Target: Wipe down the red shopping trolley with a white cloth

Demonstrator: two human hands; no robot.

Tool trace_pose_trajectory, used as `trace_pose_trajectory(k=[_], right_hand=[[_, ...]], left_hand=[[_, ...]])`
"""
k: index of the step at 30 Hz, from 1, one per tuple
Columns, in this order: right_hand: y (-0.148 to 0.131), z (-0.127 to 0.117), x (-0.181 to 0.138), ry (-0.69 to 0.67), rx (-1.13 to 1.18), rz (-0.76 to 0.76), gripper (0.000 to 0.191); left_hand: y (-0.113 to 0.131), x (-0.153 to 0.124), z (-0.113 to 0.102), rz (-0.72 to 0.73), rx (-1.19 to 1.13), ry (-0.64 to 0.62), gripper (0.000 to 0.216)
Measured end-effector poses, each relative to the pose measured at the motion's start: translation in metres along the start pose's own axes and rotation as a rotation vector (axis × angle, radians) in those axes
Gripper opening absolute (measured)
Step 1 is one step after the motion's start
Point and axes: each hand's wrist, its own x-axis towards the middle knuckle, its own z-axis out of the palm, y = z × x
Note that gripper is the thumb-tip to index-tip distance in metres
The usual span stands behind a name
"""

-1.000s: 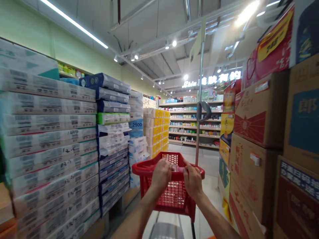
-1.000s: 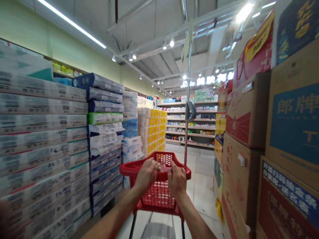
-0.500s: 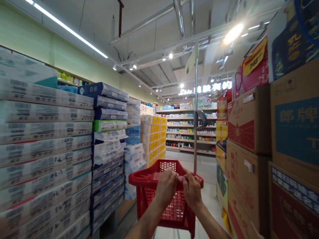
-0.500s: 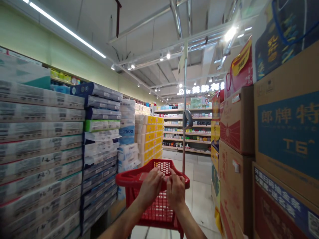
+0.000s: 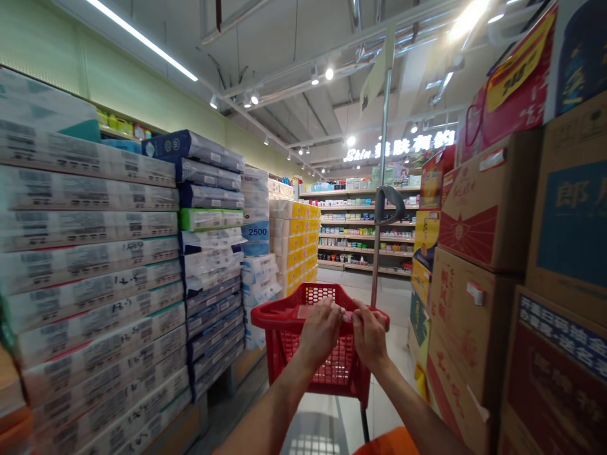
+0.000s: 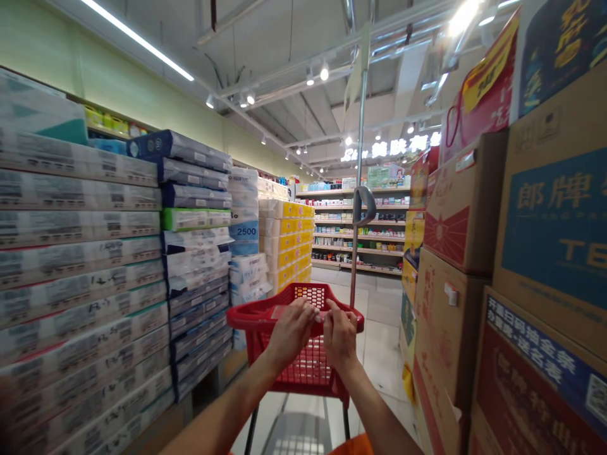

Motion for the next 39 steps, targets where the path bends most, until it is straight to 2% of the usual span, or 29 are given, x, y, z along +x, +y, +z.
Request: trace_pose_trajectory(k=[5,7,10,12,14,17,19,21,24,26,28,30,32,34,37,39], right_hand=[[0.001,0.001,-0.001,0.037,-0.024,-0.021,0.030],[-0.002,0.002,0.000,0.046,-0.032,-0.016,0.030],[-0.004,0.002,0.000,0.044,-0.026,-0.002,0.031],[-0.004,0.000,0.001,0.047,-0.022,-0.002,0.031],[-0.002,-0.002,0.000,0.054,-0.027,-0.002,0.031],[0.000,-0.002,0.000,0.054,-0.037,-0.003,0.031],[-0.001,-0.001,0.000,0.045,-0.046,-0.006,0.031],[-0.002,0.001,0.000,0.037,-0.064,-0.010,0.030],[-0.004,0.001,0.000,0.013,-0.102,-0.018,0.029],[-0.003,-0.001,-0.001,-0.001,-0.116,-0.013,0.029],[0.000,-0.002,-0.001,-0.009,-0.106,0.001,0.029],[0.001,-0.003,-0.001,-0.012,-0.081,0.025,0.030],[0.001,-0.002,-0.002,-0.026,-0.050,0.041,0.030],[0.000,-0.002,-0.002,-0.038,-0.036,0.052,0.030],[0.000,-0.002,-0.002,-0.037,-0.046,0.053,0.030],[0.002,-0.002,-0.003,-0.028,-0.052,0.037,0.029]], left_hand=[[-0.039,-0.016,-0.008,-0.204,0.059,0.124,0.028],[-0.032,-0.011,-0.006,-0.180,0.059,0.125,0.027],[0.001,0.005,0.001,-0.028,-0.003,0.047,0.024],[0.011,0.010,0.002,0.026,-0.029,0.004,0.024],[0.000,0.006,-0.003,-0.024,0.009,0.013,0.024],[-0.036,-0.006,-0.012,-0.201,0.137,0.092,0.026],[-0.043,-0.007,-0.011,-0.234,0.189,0.119,0.027],[-0.028,-0.002,-0.004,-0.141,0.171,0.099,0.025],[0.007,0.008,0.009,0.025,0.089,0.059,0.027],[0.012,0.009,0.010,0.057,0.062,0.069,0.028],[-0.006,0.003,0.005,0.014,0.076,0.109,0.027],[-0.031,-0.005,-0.004,-0.098,0.123,0.149,0.027],[-0.044,-0.008,-0.009,-0.207,0.163,0.152,0.027],[-0.033,-0.003,-0.008,-0.214,0.150,0.109,0.026],[0.007,0.011,0.002,-0.046,0.052,0.005,0.024],[0.020,0.015,0.005,0.029,0.013,-0.033,0.026]])
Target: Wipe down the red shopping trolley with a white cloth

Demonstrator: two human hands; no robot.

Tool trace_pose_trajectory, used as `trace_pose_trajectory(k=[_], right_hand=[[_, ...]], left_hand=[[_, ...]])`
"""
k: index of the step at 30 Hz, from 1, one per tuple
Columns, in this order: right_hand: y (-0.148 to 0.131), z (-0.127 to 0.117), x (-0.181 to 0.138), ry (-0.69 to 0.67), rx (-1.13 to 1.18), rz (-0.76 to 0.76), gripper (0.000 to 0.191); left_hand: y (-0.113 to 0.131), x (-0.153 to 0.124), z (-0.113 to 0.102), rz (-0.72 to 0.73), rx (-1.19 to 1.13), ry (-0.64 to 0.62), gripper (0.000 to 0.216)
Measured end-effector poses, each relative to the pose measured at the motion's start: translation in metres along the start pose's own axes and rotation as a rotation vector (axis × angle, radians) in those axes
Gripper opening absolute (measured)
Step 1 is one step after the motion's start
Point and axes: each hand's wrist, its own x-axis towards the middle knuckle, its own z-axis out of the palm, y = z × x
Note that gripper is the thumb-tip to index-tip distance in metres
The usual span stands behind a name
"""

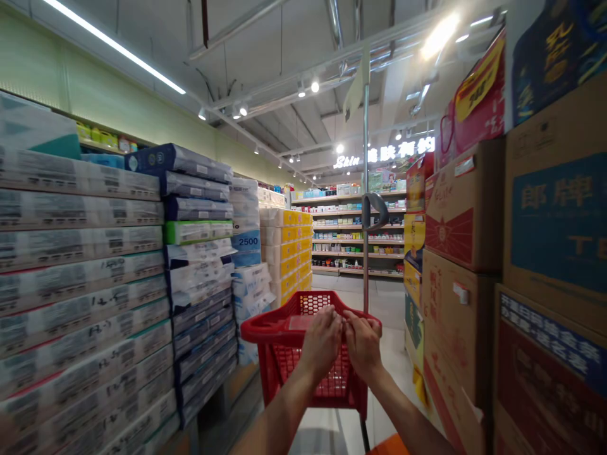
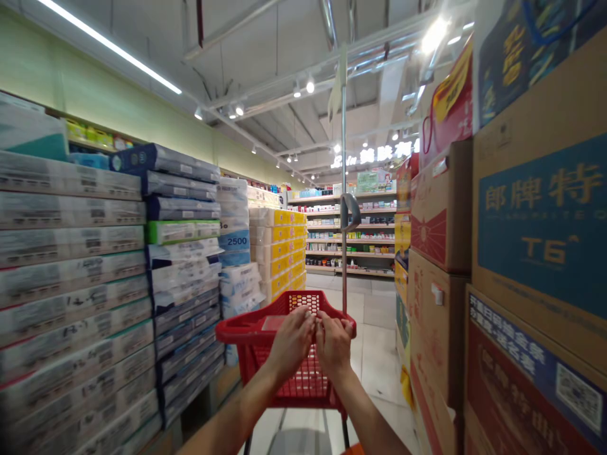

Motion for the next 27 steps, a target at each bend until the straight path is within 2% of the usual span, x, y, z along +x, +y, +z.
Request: trace_pose_trajectory(k=[2,5,7,8,10,14,16,20,22,27], right_hand=[[0.003,0.000,0.000,0.010,0.002,-0.018,0.029],[0.006,0.000,0.000,0.019,0.012,-0.025,0.029],[0.006,0.001,0.000,0.024,0.018,-0.021,0.029],[0.005,0.001,0.000,0.030,0.018,-0.019,0.029],[0.004,0.001,0.000,0.036,0.014,-0.021,0.029],[0.007,0.001,-0.002,0.020,0.013,-0.043,0.028],[0.011,0.000,-0.002,0.020,0.011,-0.051,0.028],[0.013,0.002,-0.002,0.032,-0.001,-0.035,0.029],[0.012,0.003,-0.002,0.039,-0.001,-0.022,0.029],[0.011,0.005,-0.002,0.031,0.002,-0.021,0.029]], left_hand=[[-0.012,-0.007,-0.004,-0.037,0.006,0.004,0.027],[-0.056,-0.029,-0.019,-0.252,0.075,0.053,0.028],[-0.073,-0.038,-0.025,-0.337,0.108,0.061,0.028],[-0.073,-0.039,-0.025,-0.341,0.113,0.062,0.028],[-0.054,-0.030,-0.018,-0.276,0.095,0.061,0.027],[-0.005,-0.007,0.000,-0.012,-0.023,-0.018,0.028],[-0.006,-0.008,0.000,0.000,-0.033,-0.015,0.029],[-0.048,-0.030,-0.017,-0.200,0.056,0.088,0.028],[-0.056,-0.035,-0.020,-0.250,0.080,0.112,0.027],[-0.019,-0.017,-0.007,-0.064,0.001,0.034,0.025]])
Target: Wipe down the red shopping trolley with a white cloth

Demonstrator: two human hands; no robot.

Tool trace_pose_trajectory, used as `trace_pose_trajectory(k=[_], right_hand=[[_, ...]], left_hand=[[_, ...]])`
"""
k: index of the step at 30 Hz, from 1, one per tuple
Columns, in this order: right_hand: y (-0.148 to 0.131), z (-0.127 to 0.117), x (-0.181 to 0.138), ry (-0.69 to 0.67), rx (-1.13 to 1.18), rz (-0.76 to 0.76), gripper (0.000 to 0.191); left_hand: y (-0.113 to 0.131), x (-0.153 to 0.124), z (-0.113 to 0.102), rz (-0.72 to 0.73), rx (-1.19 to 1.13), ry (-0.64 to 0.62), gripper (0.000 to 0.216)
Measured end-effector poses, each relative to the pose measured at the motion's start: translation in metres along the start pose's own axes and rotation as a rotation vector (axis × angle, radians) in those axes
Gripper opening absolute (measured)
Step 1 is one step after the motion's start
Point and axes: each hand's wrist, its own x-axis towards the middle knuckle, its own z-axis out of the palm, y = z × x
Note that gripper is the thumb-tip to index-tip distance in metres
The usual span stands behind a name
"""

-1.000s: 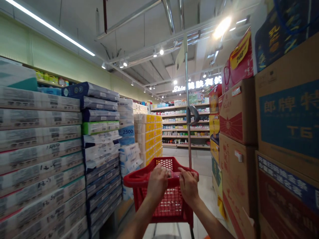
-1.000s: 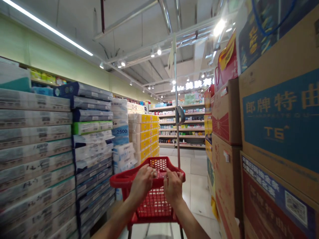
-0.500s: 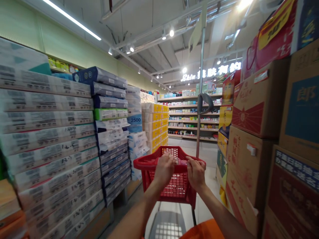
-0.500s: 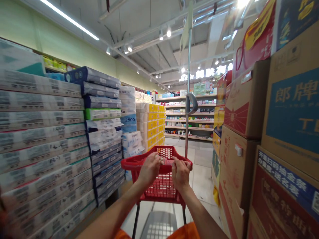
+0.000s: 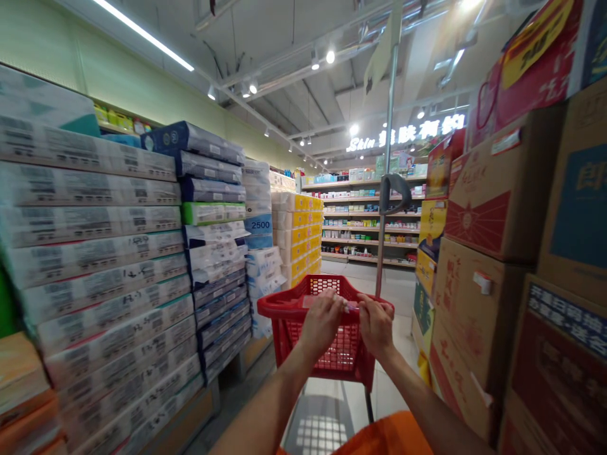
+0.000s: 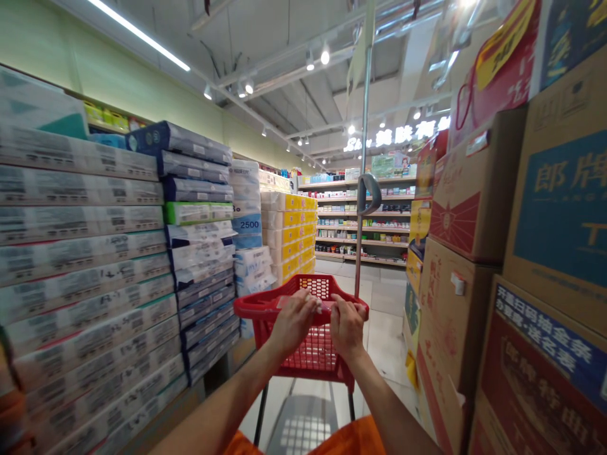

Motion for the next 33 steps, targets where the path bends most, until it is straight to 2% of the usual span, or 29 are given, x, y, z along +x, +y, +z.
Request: trace_pose_trajectory(k=[1,3,7,9,10,12,15,17,19,21,22,24,26,28,30,33], right_hand=[[0.001,-0.001,0.000,-0.003,0.004,-0.003,0.029],[0.003,-0.002,0.000,-0.009,0.022,-0.004,0.028],[0.005,-0.004,-0.001,-0.006,0.061,-0.004,0.025],[0.006,-0.005,-0.002,0.016,0.048,-0.020,0.023],[0.008,-0.005,-0.002,0.021,0.032,-0.032,0.022],[0.017,-0.005,0.000,0.012,-0.013,-0.057,0.022],[0.043,-0.007,0.005,-0.044,-0.100,-0.064,0.025],[0.063,-0.007,0.010,-0.070,-0.164,-0.023,0.029],[0.075,-0.007,0.015,-0.042,-0.243,0.080,0.035],[0.071,-0.007,0.019,0.021,-0.282,0.156,0.038],[0.062,-0.008,0.019,0.041,-0.260,0.147,0.038],[0.035,-0.009,0.018,0.008,-0.132,0.029,0.037],[0.007,-0.009,0.013,-0.087,0.017,-0.092,0.034],[-0.011,-0.009,0.007,-0.174,0.107,-0.112,0.033],[-0.013,-0.008,0.003,-0.221,0.163,-0.090,0.033],[0.000,-0.007,0.000,-0.226,0.239,-0.044,0.032]], left_hand=[[0.002,0.002,0.000,0.007,-0.010,-0.017,0.025],[-0.011,0.002,-0.007,-0.057,0.009,-0.041,0.025],[-0.073,-0.013,-0.038,-0.312,0.099,-0.178,0.027],[-0.091,-0.019,-0.051,-0.360,0.110,-0.274,0.028],[-0.092,-0.020,-0.054,-0.361,0.109,-0.303,0.029],[-0.083,-0.020,-0.056,-0.348,0.112,-0.301,0.030],[-0.050,-0.017,-0.052,-0.318,0.113,-0.236,0.032],[-0.026,-0.014,-0.047,-0.282,0.101,-0.197,0.032],[-0.004,-0.012,-0.042,-0.241,0.067,-0.167,0.030],[0.013,-0.009,-0.036,-0.209,0.027,-0.142,0.027],[0.021,-0.007,-0.033,-0.201,0.005,-0.131,0.027],[0.033,-0.003,-0.029,-0.191,-0.054,-0.120,0.027],[0.039,-0.002,-0.028,-0.194,-0.155,-0.117,0.026],[0.039,-0.004,-0.028,-0.206,-0.302,-0.104,0.026],[0.031,-0.009,-0.027,-0.218,-0.457,-0.084,0.026],[0.010,-0.022,-0.017,-0.279,-0.588,-0.041,0.027]])
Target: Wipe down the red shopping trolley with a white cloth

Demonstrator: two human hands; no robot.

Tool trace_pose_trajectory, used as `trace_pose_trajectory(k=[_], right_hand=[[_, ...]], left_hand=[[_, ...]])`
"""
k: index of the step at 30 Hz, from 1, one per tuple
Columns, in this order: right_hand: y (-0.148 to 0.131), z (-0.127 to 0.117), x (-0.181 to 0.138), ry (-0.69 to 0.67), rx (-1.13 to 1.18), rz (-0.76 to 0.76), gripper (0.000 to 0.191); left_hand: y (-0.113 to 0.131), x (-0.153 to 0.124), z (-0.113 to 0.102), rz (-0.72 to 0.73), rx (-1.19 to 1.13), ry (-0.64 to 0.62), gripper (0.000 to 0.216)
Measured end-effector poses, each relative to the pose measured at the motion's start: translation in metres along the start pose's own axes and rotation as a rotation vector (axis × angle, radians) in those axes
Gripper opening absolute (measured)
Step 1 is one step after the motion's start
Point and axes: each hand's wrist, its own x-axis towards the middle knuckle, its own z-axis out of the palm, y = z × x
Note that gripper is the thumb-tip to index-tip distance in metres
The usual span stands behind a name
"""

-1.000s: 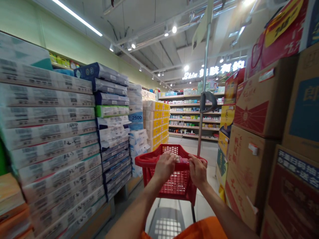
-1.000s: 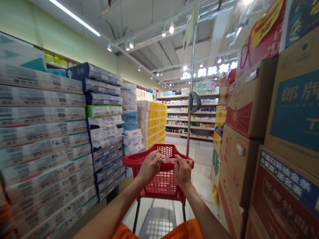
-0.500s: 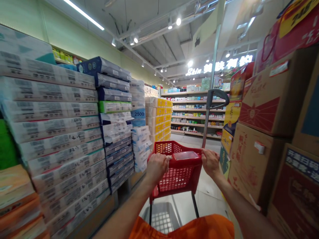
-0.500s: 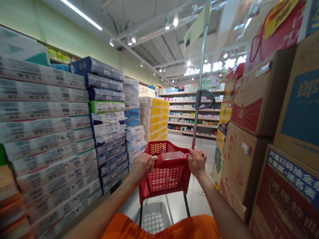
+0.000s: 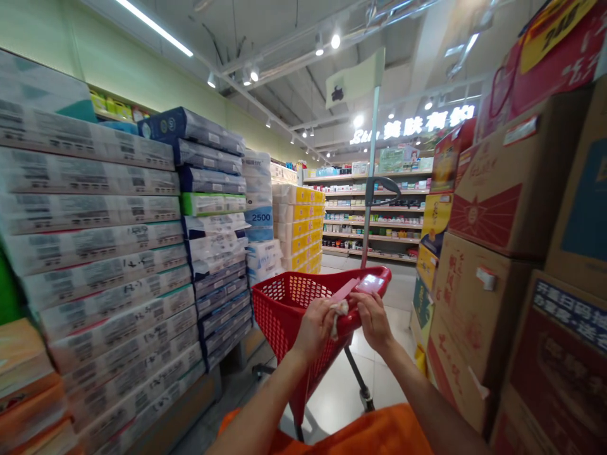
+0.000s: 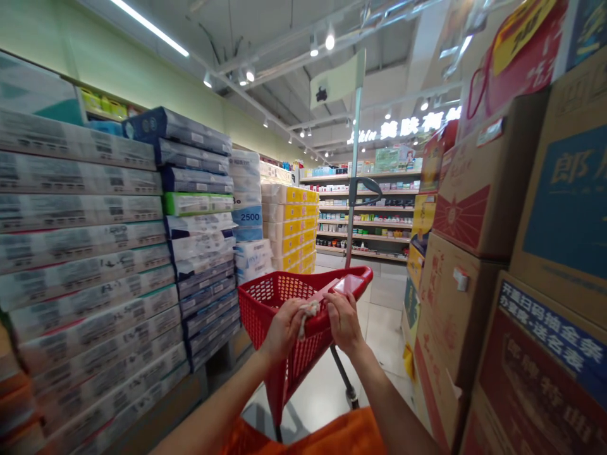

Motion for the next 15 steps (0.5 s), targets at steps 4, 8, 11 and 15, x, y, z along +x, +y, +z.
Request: trace_pose_trajectory(k=[4,8,11,15], right_hand=[[0.012,0.000,0.000,-0.002,0.009,0.084,0.032],[0.011,0.003,0.001,0.016,-0.018,0.129,0.033],[0.016,0.000,0.003,0.025,-0.033,0.175,0.032],[0.023,-0.007,0.007,0.008,-0.071,0.231,0.036]], left_hand=[[-0.023,0.000,0.011,-0.100,0.014,0.143,0.029],[-0.007,0.006,0.036,0.051,0.097,0.127,0.026],[-0.012,0.004,0.042,0.134,0.175,0.083,0.026],[-0.053,-0.005,0.033,-0.035,0.283,0.220,0.026]])
